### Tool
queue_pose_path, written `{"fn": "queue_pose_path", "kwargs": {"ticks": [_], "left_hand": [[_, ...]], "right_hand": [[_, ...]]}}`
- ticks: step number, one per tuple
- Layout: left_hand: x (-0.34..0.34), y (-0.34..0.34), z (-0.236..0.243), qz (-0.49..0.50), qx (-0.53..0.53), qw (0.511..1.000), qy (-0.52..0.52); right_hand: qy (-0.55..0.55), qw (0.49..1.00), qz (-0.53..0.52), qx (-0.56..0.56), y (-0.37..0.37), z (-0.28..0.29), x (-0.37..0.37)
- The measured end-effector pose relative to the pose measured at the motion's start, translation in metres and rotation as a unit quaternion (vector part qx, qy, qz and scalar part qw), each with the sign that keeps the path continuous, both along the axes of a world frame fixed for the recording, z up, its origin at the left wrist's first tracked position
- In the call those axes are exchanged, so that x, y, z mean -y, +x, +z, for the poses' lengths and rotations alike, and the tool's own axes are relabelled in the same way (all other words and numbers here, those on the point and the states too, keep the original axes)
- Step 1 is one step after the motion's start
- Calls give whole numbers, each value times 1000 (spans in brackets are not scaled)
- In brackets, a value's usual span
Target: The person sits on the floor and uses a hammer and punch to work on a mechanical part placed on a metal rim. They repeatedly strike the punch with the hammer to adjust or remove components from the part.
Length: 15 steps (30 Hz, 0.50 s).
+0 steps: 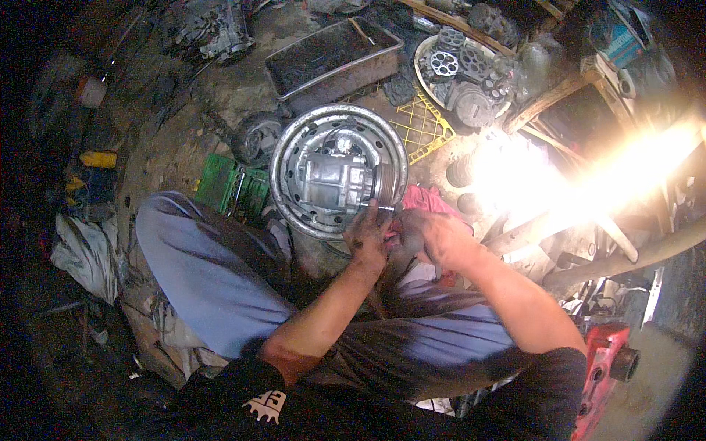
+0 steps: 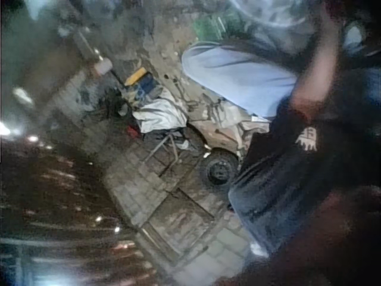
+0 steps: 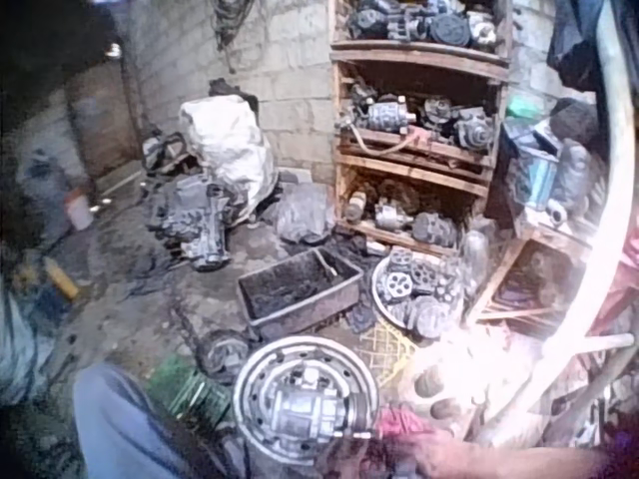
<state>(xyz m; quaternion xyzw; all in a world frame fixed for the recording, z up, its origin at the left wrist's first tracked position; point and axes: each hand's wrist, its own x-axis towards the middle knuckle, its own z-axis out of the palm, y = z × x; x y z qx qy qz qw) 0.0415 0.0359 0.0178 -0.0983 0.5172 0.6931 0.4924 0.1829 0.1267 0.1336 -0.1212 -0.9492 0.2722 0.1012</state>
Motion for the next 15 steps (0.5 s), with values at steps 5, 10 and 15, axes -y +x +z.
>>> {"fn": "queue_pose_path", "kwargs": {"ticks": [5,10,15], "left_hand": [[-2,-3,7,10,31,999,-41],[-4,0,-2,14,-3,1000,-7],[-4,-3,8,27,1,1000,-8]], "right_hand": [[-106,942,-289,-133,-45,-7,-34],[-419,801,-424,56,-56,-39,-103],[-236,886,-398,5,-51,-32,-79]]}}
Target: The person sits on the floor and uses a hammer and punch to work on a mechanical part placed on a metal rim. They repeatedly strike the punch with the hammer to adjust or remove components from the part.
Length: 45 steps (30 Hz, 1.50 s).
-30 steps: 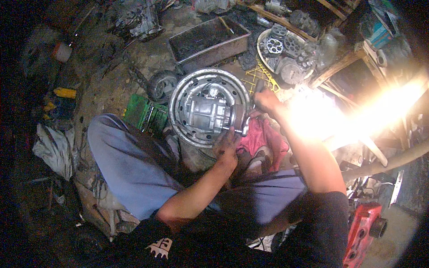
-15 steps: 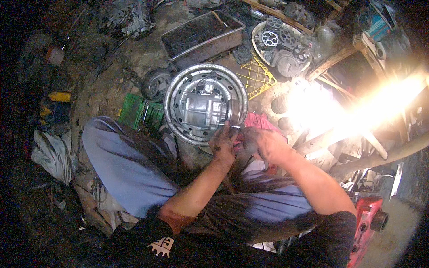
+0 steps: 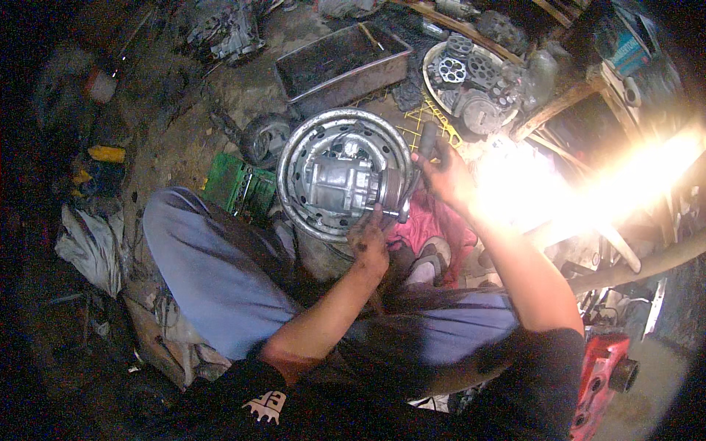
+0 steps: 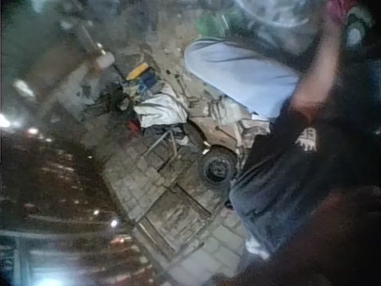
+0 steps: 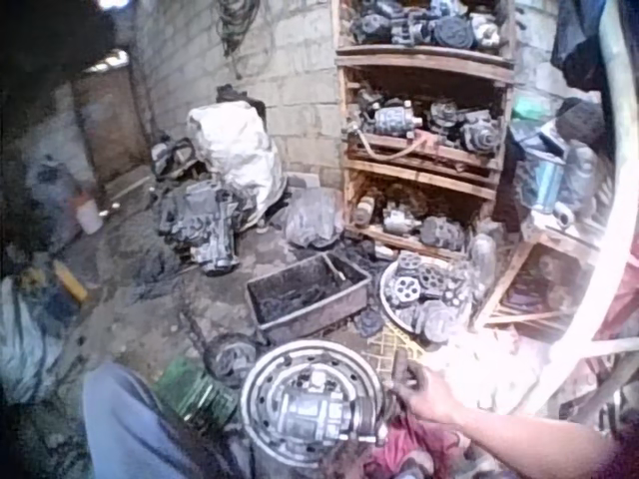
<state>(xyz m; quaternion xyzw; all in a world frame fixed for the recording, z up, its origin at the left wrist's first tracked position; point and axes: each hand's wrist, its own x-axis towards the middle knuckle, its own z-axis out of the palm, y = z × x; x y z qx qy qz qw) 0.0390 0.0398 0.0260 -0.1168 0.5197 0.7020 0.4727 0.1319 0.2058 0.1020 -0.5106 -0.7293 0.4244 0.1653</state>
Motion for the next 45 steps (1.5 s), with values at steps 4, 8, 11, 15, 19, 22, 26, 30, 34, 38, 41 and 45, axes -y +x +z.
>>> {"fn": "queue_pose_path", "kwargs": {"ticks": [4,8,11,15,19,22,26,30,34,38,41,45], "left_hand": [[9,4,-7,-26,-196,978,67],[9,2,-4,-33,-38,994,94],[10,-6,-13,-84,71,993,48],[12,-8,-27,-93,13,995,21],[4,-3,-6,0,88,995,55],[0,-5,-9,-19,91,995,32],[-2,-5,-8,-33,118,992,-26],[-4,-5,3,-26,141,987,-73],[6,-11,-26,-91,192,974,78],[10,-2,-63,-116,11,979,167],[19,-4,-117,-161,-205,933,248],[2,-6,-6,-84,124,988,-20]], "right_hand": [[224,962,153,-33,29,25,56],[218,861,460,-3,52,43,92],[164,886,432,36,60,34,89],[82,984,157,1,38,21,43],[-22,998,49,22,11,-10,-19],[-284,959,7,-19,-5,-23,-45],[-157,987,29,-20,-6,-17,-35],[152,984,93,-13,16,9,19],[158,899,406,36,43,54,64],[231,843,486,-22,42,57,96],[248,888,385,-30,35,50,74],[76,988,133,-16,29,30,23]]}}
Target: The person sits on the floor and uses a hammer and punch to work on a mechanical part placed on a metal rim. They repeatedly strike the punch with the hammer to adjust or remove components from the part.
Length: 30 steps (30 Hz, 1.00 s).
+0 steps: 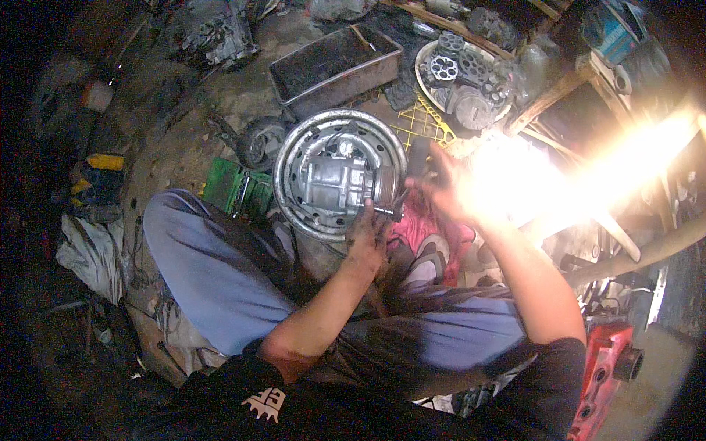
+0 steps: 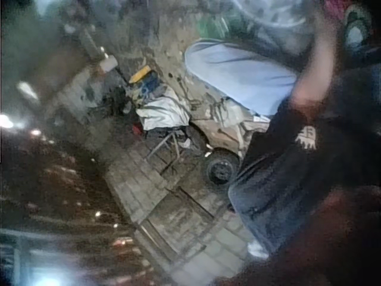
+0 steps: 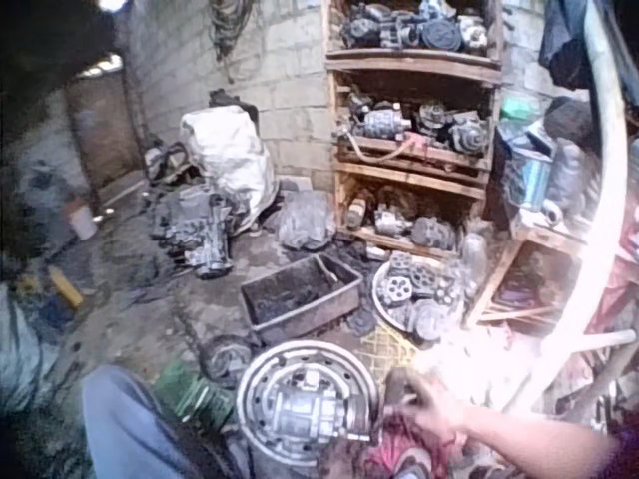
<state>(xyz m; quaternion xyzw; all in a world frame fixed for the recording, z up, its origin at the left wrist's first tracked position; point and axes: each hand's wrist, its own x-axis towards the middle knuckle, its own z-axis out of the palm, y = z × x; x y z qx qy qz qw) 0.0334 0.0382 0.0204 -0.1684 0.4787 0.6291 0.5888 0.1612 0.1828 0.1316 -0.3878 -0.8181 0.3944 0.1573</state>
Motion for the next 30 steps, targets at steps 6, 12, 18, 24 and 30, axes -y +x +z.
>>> {"fn": "queue_pose_path", "kwargs": {"ticks": [6,12,18,24,30], "left_hand": [[-3,-1,18,47,23,998,25],[-3,8,29,91,15,995,30],[-4,10,3,96,67,992,45],[-10,10,25,105,22,992,-67],[-1,6,-8,-30,-48,998,-38]], "right_hand": [[-280,956,-85,-5,-42,-16,-63],[-329,935,-110,-72,-51,-20,-58],[-310,940,-87,-111,-42,-35,-61],[-363,920,-137,-61,-40,-37,-56],[49,995,-84,-24,-35,-31,-38]]}}
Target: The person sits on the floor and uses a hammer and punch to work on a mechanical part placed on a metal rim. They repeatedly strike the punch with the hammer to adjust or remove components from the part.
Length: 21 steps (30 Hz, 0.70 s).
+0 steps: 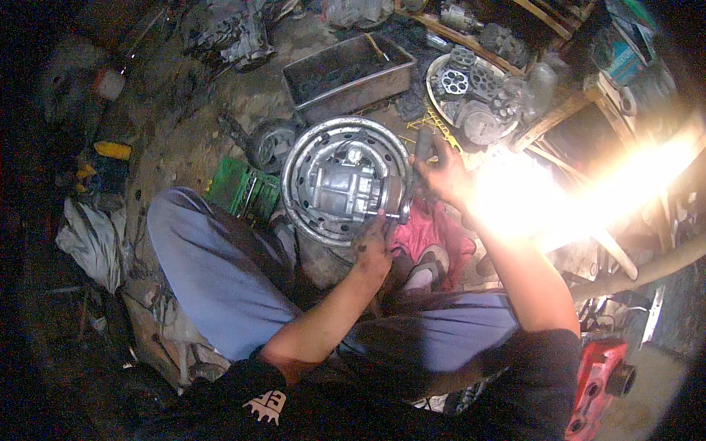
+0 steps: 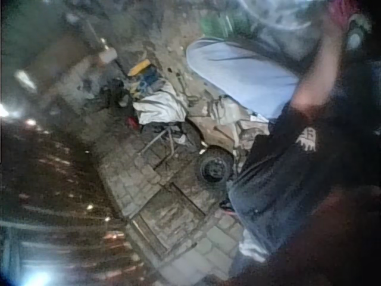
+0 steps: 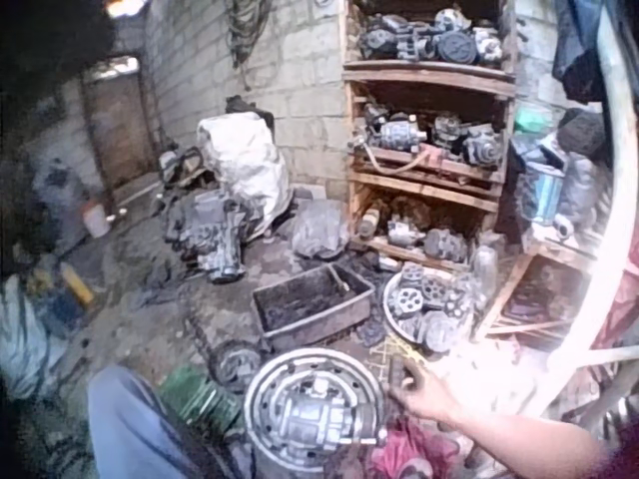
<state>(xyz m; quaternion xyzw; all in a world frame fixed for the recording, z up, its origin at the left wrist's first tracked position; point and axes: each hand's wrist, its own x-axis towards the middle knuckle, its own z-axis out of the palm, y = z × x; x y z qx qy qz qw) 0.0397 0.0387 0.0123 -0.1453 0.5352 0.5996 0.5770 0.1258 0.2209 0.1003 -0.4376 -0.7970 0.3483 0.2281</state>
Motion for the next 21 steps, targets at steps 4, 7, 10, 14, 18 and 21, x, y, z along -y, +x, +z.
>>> {"fn": "queue_pose_path", "kwargs": {"ticks": [4,7,10,14,18,21], "left_hand": [[6,-1,-28,7,23,999,31],[9,8,-63,25,-253,961,109],[9,11,-57,79,-158,977,119],[7,1,-40,88,-72,990,87],[-2,-6,29,151,-2,986,65],[-8,-2,41,181,-14,982,49]], "right_hand": [[58,994,82,-39,24,32,62],[218,907,356,51,52,31,95],[141,894,421,53,60,38,114],[187,961,196,-61,54,15,90],[-38,999,-14,12,14,8,25],[-329,943,-40,1,-1,-4,-20]]}}
